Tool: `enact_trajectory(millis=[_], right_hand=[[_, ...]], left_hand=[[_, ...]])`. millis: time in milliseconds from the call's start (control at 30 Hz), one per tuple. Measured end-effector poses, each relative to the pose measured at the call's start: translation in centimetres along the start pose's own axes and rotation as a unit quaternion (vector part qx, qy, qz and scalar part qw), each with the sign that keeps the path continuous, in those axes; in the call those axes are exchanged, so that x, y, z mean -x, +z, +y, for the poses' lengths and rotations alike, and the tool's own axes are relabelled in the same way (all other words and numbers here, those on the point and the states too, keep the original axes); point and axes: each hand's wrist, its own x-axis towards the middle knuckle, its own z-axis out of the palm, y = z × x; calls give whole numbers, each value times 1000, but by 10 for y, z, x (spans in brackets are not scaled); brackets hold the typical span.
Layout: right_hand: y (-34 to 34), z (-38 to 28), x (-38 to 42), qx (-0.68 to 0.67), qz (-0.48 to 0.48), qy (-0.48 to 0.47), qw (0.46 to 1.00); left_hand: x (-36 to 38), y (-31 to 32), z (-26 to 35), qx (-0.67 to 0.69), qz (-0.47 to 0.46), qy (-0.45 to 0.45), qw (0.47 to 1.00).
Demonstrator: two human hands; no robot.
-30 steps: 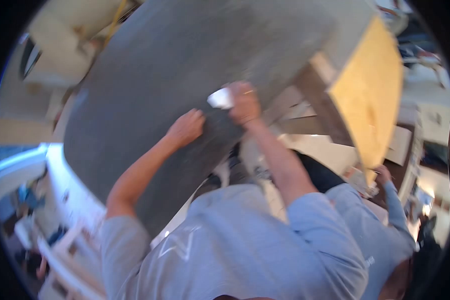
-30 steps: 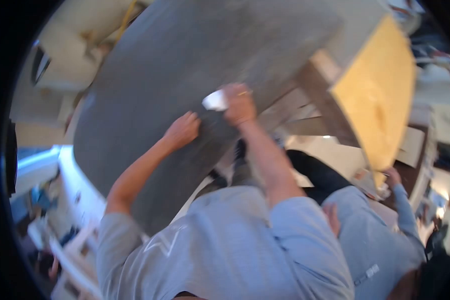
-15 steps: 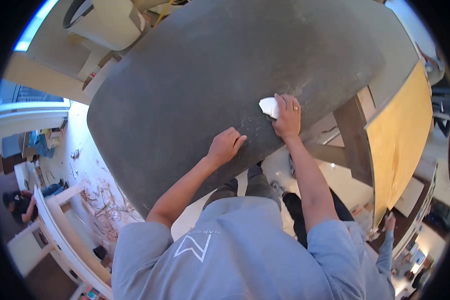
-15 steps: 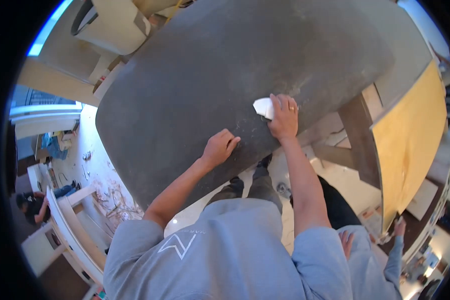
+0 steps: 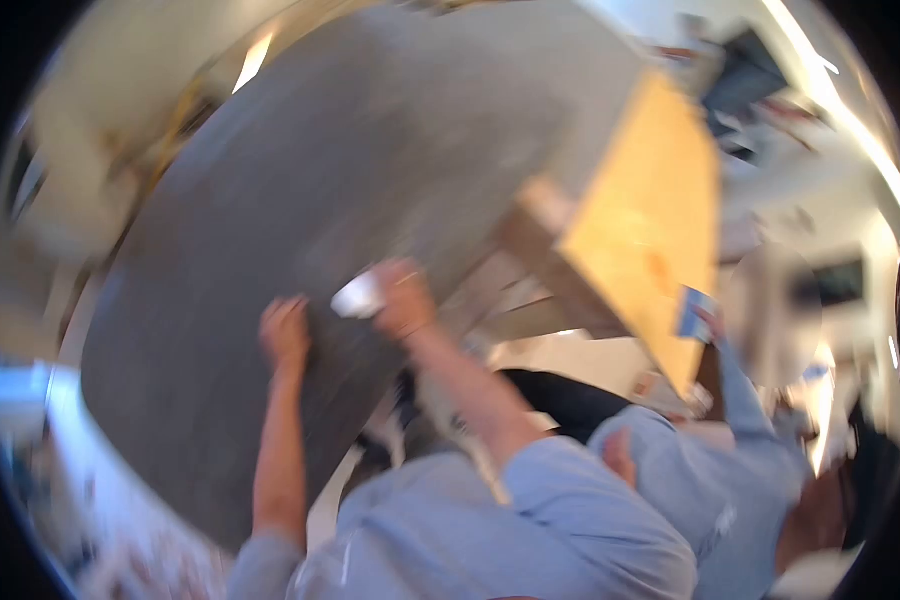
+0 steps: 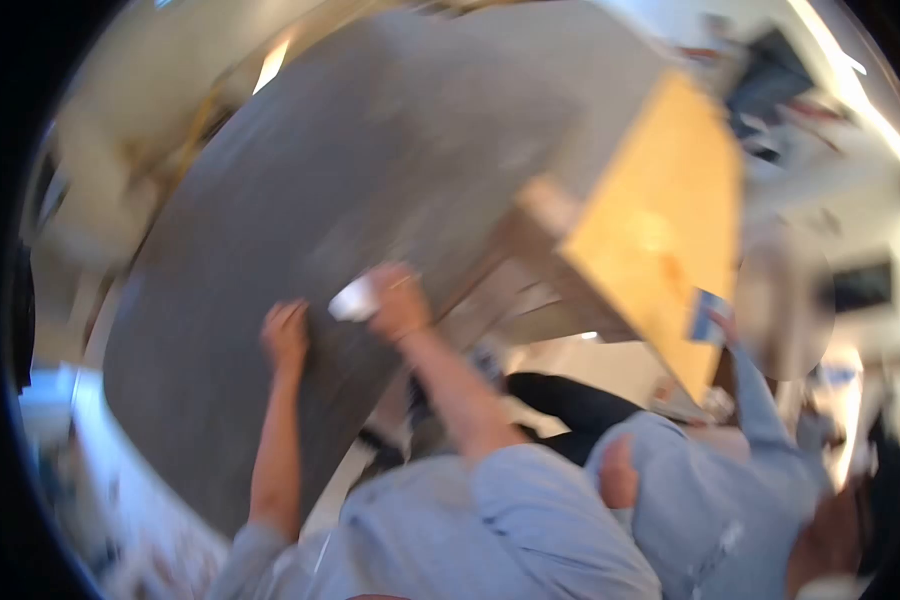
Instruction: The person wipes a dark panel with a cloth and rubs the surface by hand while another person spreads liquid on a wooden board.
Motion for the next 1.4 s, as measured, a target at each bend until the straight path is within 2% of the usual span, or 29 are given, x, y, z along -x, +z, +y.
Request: enact_trajectory(millis=[33, 67, 100, 133, 200, 300, 333, 400, 500, 533, 567, 600, 633, 767, 900, 1000, 1100, 1133, 1167, 1233, 1333, 1400], right_hand=[[0, -1, 3, -11, 15, -10, 1000], [16, 11, 8, -39, 31, -19, 999], [18, 13, 10, -4, -10, -34, 999], [24, 14, 15, 10, 8, -40, 999], [28, 22, 17, 42, -5, -35, 998], [28, 17, 16, 44, -32, -28, 998], [26, 17, 16, 49, -42, -24, 998], [20, 14, 16, 41, -49, -24, 998], [19, 12, 15, 37, -51, -19, 998], [18, 12, 15, 37, -52, -17, 998], [18, 13, 16, 38, -50, -17, 998], [18, 13, 16, 38, -47, -18, 998], [19, 12, 17, 36, -46, -20, 998], [13, 8, 17, 47, -62, -16, 997], [23, 16, 18, 65, -35, -42, 996], [18, 13, 16, 79, -60, -48, 994], [37, 23, 12, 104, -59, -54, 991], [26, 14, 9, 118, -94, -46, 988], [13, 5, 4, 134, -177, -20, 975], [5, -5, 6, 157, -224, -21, 962], [-12, -18, 28, 147, -268, -22, 952], [7, -9, 53, 160, -248, -45, 954]], left_hand=[[6, 22, -27, -18, 18, 27, 999], [1, 20, -27, 31, -10, -12, 999], [-5, 12, -17, 83, -16, -60, 995], [-10, 4, 0, 46, -40, -72, 996], [-13, 16, -4, -15, -45, -26, 999], [-10, 15, -10, -10, -51, 13, 999], [-8, 5, -5, 11, -80, -22, 996], [23, -23, 14, 115, -83, -95, 985], [117, -62, 21, 149, -140, -77, 976], [157, -80, 24, 106, -213, -113, 965], [214, -77, -2, 73, -243, -46, 966], [221, -147, 51, 36, -444, -215, 869], [236, -163, 63, 32, -502, -222, 835], [242, -161, 55, 72, -486, -184, 851], [238, -154, 44, 87, -458, -164, 869], [239, -155, 38, 95, -440, -151, 880], [238, -155, 36, 105, -427, -127, 889], [236, -155, 36, 109, -422, -118, 892], [237, -155, 35, 111, -419, -107, 895], [236, -158, 30, 115, -418, -86, 897], [241, -167, 21, 128, -420, -75, 895], [243, -176, 12, 140, -426, -72, 891]])
